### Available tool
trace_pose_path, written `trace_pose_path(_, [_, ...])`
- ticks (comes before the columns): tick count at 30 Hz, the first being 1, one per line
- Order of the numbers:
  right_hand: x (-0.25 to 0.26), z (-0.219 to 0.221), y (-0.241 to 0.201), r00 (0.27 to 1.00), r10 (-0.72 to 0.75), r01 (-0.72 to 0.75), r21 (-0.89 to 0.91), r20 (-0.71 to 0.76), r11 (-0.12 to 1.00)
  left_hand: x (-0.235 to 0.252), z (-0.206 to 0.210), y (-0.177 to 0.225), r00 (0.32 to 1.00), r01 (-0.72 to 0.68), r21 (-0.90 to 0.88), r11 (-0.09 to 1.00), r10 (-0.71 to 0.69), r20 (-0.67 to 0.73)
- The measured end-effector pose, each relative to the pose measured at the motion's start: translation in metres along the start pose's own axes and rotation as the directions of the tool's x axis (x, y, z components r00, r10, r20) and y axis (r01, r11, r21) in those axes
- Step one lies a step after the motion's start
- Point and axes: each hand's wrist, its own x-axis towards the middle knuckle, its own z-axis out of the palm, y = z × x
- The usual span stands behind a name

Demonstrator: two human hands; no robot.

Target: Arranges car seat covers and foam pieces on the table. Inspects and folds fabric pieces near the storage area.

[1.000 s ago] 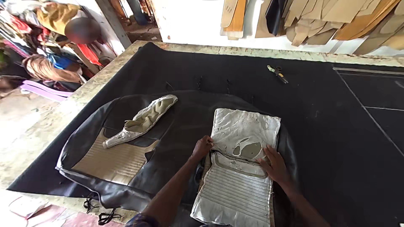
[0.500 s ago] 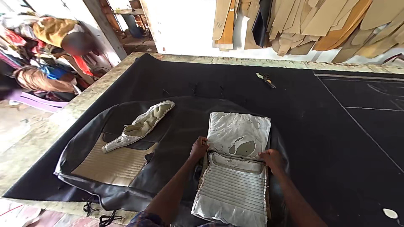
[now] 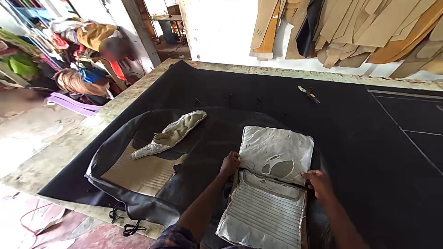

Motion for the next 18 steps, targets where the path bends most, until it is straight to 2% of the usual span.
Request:
trace_pose_path(3, [0.008,0.003,0.01,0.998,-0.041,0.039,-0.053,-0.041,0.998,0.005,0.004,-0.001,1.0,0.011,0.032,0.999,-0.011,-0.007])
trace_pose_path(7, [0.015,0.014,0.019,0.992,-0.079,0.065,-0.133,-0.096,0.989,0.034,0.014,-0.024,1.0,0.009,0.084,0.996,-0.008,-0.012])
trace_pose_path(10, [0.019,0.01,0.017,0.998,-0.035,0.027,-0.15,-0.052,0.988,0.035,0.015,-0.023,1.0,0.009,0.108,0.994,-0.008,-0.009])
trace_pose_path(14, [0.025,0.01,0.02,0.998,-0.055,0.047,-0.158,-0.044,0.986,0.023,0.015,-0.011,1.0,0.014,0.143,0.99,-0.013,-0.014])
trace_pose_path(18, [0.025,0.011,0.015,0.999,-0.03,0.021,-0.199,-0.041,0.98,0.03,0.016,-0.016,1.0,0.008,0.191,0.982,-0.006,-0.013])
